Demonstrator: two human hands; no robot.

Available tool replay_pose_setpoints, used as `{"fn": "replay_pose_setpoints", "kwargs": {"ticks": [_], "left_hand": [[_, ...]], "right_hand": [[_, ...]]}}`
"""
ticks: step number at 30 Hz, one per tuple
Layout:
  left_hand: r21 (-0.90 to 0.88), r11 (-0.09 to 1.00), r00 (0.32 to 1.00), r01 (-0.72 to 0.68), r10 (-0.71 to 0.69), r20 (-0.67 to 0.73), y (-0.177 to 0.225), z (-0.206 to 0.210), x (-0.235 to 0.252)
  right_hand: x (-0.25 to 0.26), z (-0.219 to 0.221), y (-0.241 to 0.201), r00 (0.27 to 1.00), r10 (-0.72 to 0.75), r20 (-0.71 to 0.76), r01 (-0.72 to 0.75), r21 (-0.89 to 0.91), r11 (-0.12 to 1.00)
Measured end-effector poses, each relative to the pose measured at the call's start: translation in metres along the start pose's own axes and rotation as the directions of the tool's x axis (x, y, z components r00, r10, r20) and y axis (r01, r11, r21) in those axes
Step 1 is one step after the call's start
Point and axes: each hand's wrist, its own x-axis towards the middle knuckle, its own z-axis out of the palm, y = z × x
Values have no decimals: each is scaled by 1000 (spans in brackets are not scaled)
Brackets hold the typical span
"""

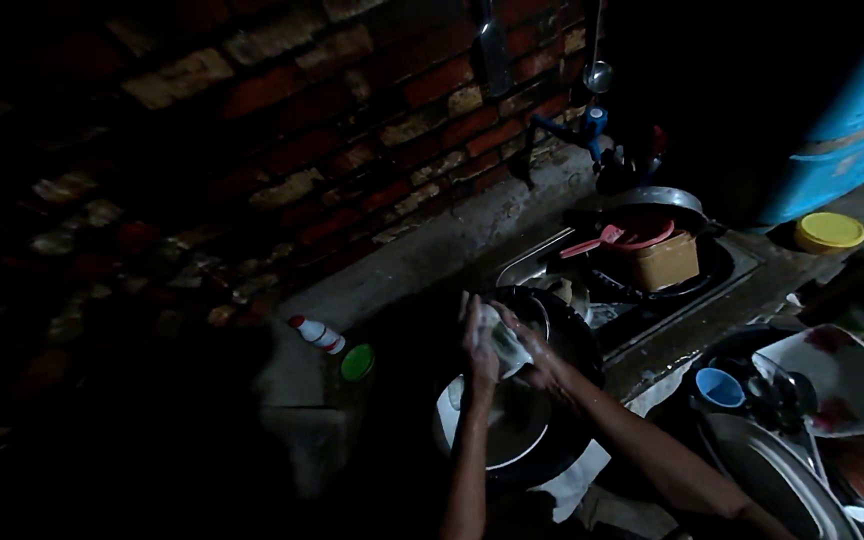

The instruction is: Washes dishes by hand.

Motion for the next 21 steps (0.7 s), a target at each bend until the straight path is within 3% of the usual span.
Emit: {"fn": "replay_pose_setpoints", "kwargs": {"ticks": [2, 5, 8, 13, 15, 17, 18, 20, 21], "left_hand": [[-1, 1000, 1000, 10, -10, 0, 6, 3, -3], [99, 991, 991, -88, 77, 112, 29, 14, -35], [40, 990, 984, -139, 133, 120, 21, 13, -19], [-175, 978, 994, -109, 110, -4, 6, 2, 46], [38, 999, 999, -36, 35, 42, 21, -1, 53], [385, 922, 976, 38, -116, 184, 44, -1, 49], [407, 913, 978, -10, -76, 196, 41, 3, 44], [81, 986, 988, -145, 140, 63, 17, 8, 40], [-119, 979, 986, -168, 167, -12, 8, 11, 41]], "right_hand": [[2, 2, -4, 999, -14, -42, 15, 17, 1000], [6, 4, -26, 988, -59, -146, 59, -3, 998], [6, 3, -33, 996, -81, -48, 78, -69, 995], [-3, 5, -26, 991, -46, 124, 44, 20, 999], [-5, 3, -28, 987, -51, 154, 85, -221, 972], [-4, 2, -29, 989, -89, 118, 139, -545, 827], [-6, 3, -27, 984, -139, 110, 177, -622, 763], [-7, -1, -27, 971, -197, 139, 241, -535, 810], [-4, -4, -28, 960, -210, 183, 271, -427, 863]]}}
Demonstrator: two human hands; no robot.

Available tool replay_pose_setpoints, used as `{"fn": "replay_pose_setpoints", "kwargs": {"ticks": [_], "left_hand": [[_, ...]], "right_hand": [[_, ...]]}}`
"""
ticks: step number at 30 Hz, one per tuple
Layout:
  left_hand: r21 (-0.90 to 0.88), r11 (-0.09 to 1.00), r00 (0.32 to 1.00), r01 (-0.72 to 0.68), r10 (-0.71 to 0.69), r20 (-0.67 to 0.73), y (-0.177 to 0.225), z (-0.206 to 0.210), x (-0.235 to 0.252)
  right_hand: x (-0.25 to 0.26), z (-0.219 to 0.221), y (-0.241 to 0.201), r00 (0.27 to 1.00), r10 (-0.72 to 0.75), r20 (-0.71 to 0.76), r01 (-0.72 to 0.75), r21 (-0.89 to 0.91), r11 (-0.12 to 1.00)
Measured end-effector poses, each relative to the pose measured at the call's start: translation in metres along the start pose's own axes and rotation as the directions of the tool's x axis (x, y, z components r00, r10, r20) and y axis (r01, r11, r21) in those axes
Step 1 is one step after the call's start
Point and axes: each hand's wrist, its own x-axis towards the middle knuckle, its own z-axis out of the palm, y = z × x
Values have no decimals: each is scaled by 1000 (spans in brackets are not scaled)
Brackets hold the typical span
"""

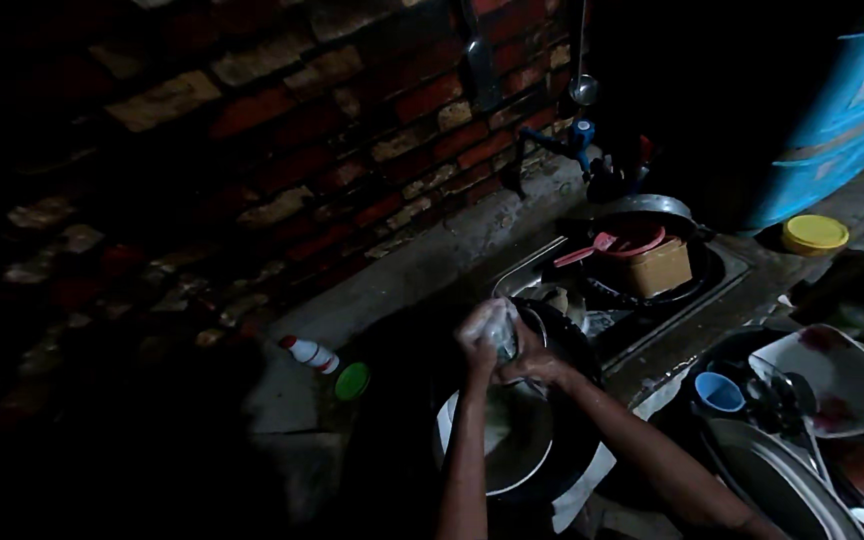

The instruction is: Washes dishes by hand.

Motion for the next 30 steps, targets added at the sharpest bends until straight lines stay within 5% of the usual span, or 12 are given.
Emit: {"fn": "replay_pose_setpoints", "kwargs": {"ticks": [2, 5, 9, 13, 17, 21, 24, 27, 30], "left_hand": [[-76, 997, 998, 33, -36, -48, -4, -1, 2], [96, 993, 997, 64, -68, 41, 2, 1, -4], [-232, 967, 989, 105, -125, -76, -15, 3, 0], [-49, 993, 994, 103, -101, 45, -19, 4, -2], [-214, 958, 977, 190, -206, -56, -22, 1, 0], [136, 947, 953, 292, -300, 44, -7, 1, 5], [217, 888, 912, 406, -409, -32, -10, -1, 11], [571, 763, 828, 303, -507, 239, 14, -15, 22], [620, 784, 683, -17, -444, 580, 32, -21, 31]], "right_hand": [[3, -5, 3, 998, -10, 68, 7, 50, 999], [0, -3, -1, 996, 88, 3, -83, -303, 949], [5, -7, 11, 998, -38, 43, 35, 71, 997], [2, -4, 6, 992, 120, -37, -125, -181, 976], [4, -4, 16, 998, 63, -15, -60, 144, 988], [3, -2, 13, 978, 182, -103, -200, -210, 957], [1, -2, 17, 963, 180, -203, -233, -279, 932], [-5, -3, 29, 968, 16, -249, -87, -279, 956], [-6, -6, 30, 976, -98, -193, 21, -367, 930]]}}
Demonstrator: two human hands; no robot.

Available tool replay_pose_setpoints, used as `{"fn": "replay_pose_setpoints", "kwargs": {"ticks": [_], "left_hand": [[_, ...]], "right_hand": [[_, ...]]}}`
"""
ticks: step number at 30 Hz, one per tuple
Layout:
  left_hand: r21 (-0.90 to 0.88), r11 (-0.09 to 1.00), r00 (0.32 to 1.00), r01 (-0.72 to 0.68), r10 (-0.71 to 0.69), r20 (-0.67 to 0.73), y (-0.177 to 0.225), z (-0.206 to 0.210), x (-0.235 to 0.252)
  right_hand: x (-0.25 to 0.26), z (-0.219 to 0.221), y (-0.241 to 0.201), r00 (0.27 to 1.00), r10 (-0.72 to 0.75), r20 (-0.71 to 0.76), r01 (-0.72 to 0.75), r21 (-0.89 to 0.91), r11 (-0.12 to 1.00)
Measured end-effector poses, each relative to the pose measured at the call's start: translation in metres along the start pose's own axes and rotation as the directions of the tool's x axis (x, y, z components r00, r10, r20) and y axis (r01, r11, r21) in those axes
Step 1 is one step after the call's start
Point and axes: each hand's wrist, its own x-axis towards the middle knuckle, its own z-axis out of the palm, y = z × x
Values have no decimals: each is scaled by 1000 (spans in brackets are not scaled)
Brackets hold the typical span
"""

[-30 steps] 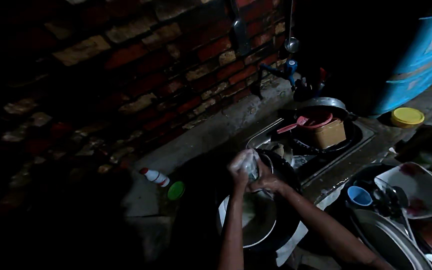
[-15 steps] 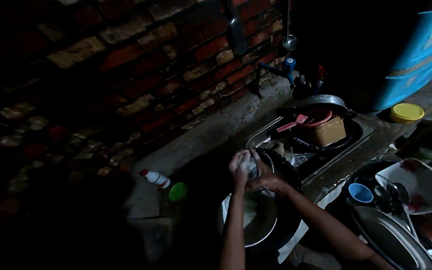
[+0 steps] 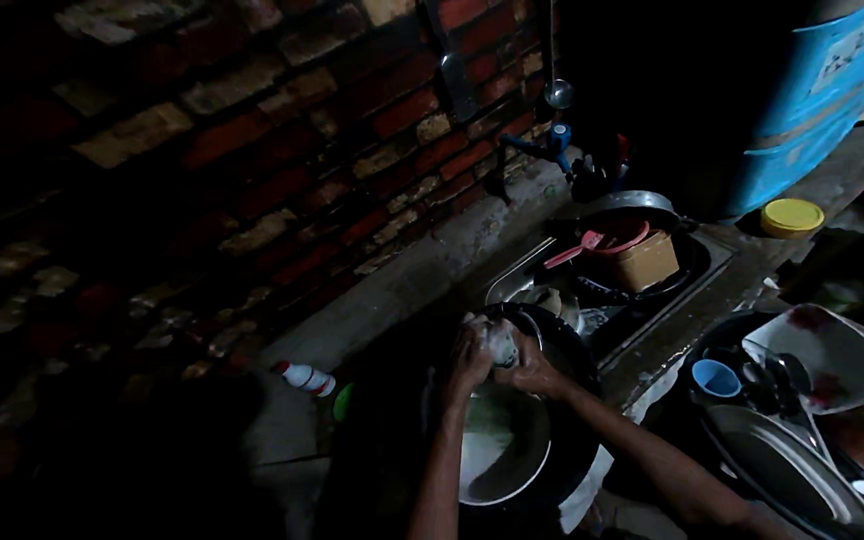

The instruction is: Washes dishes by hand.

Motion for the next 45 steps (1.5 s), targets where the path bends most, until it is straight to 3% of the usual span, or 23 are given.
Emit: {"fn": "replay_pose_setpoints", "kwargs": {"ticks": [3, 5, 7, 8, 11, 13, 15, 17, 18, 20, 22, 25, 27, 29, 31, 34, 35, 36, 38, 40, 41, 43, 45], "left_hand": [[-76, 964, 953, -253, 262, 149, -6, -11, -2], [-333, 872, 909, -359, 407, 86, -31, -11, 0], [-596, 751, 936, -285, 352, -3, -36, -5, 1], [-609, 760, 964, -228, 263, -33, -32, -2, 3], [-213, 976, 999, 52, -50, 16, -5, -7, 13], [-12, 996, 996, 84, -84, 6, 30, -6, 22], [-145, 968, 971, -206, 184, -149, 57, 8, 34], [-519, 666, 845, -535, 440, -306, 89, 34, 57], [-590, 549, 800, -592, 488, -349, 111, 50, 69], [-599, 532, 799, -598, 451, -397, 160, 82, 89], [-566, 654, 861, -502, 320, -395, 207, 117, 105], [-596, 731, 939, -332, 316, -135, 258, 174, 107], [-675, 687, 844, -267, 505, 180, 277, 200, 96], [-664, 713, 710, -222, 586, 392, 293, 215, 88], [-529, 753, 679, -392, 625, 386, 304, 236, 86], [-278, 602, 634, -748, 773, -33, 317, 291, 78], [-265, 573, 616, -775, 779, -119, 320, 308, 75], [-338, 590, 650, -733, 755, -93, 324, 317, 70], [-658, 657, 725, -369, 646, 239, 326, 317, 61], [-801, 597, 660, 39, 587, 469, 322, 326, 58], [-779, 623, 670, 75, 547, 502, 321, 332, 55], [-566, 792, 717, -231, 531, 451, 325, 337, 47], [-288, 736, 717, -613, 671, 188, 321, 354, 39]], "right_hand": [[-4, -12, -9, 995, -17, 93, -3, 207, 978], [-3, -18, -16, 974, 10, 226, -111, 439, 892], [-2, -17, -19, 947, -27, 319, -156, 535, 830], [-1, -15, -20, 942, -31, 335, -157, 519, 840], [0, -14, -37, 960, 98, 261, -137, 137, 981], [-4, -25, -38, 990, 41, 132, -54, 94, 994], [-16, -61, -41, 998, -43, 46, 23, 357, 934], [-29, -108, -42, 990, -143, -18, 129, 553, 823], [-36, -134, -40, 984, -170, -54, 169, 575, 800], [-58, -179, -41, 964, -116, -239, 226, 505, 833], [-80, -217, -37, 848, -17, -530, 263, 393, 881], [-110, -272, -18, 495, 56, -867, 308, 235, 922], [-139, -314, -7, 338, 109, -935, 249, 201, 948], [-175, -355, 0, 342, 210, -916, 39, 237, 971], [-204, -383, 1, 409, 333, -849, -203, 271, 941], [-221, -399, 10, 370, 421, -828, -289, 328, 899], [-226, -402, 17, 346, 409, -844, -266, 329, 906], [-231, -405, 23, 324, 378, -867, -231, 314, 921], [-242, -414, 36, 296, 318, -901, -169, 278, 946], [-252, -422, 43, 348, 319, -882, -162, 279, 947], [-255, -424, 44, 378, 336, -863, -189, 283, 940], [-259, -430, 46, 412, 398, -820, -273, 305, 912], [-262, -434, 51, 409, 445, -797, -314, 335, 888]]}}
